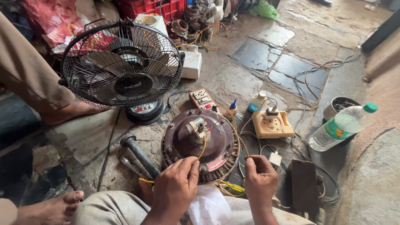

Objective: The person sits on the floor and uses a screwdriver to adjust wires and components on a disassembled fan motor. They repeatedly connect and disconnect wires to test the motor, occasionally using a multimeter to check electrical continuity.

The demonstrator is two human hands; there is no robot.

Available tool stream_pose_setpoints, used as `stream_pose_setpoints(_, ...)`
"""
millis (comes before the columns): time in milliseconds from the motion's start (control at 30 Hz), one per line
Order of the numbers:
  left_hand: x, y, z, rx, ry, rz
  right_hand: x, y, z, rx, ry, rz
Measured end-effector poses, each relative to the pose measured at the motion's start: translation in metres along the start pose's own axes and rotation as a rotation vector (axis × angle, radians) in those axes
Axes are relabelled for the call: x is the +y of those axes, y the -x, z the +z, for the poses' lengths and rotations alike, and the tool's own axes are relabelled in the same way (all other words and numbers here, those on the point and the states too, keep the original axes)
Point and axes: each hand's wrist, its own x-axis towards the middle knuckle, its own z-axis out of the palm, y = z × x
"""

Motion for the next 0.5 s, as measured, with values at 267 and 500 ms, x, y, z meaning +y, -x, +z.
stream_pose_setpoints(267, -0.004, -0.013, 0.003, -0.034, -0.015, -0.06, 0.003, 0.013, 0.011, -0.029, -0.007, -0.062)
stream_pose_setpoints(500, -0.006, -0.014, 0.012, -0.09, -0.015, -0.081, 0.003, 0.015, 0.014, -0.024, -0.025, -0.081)
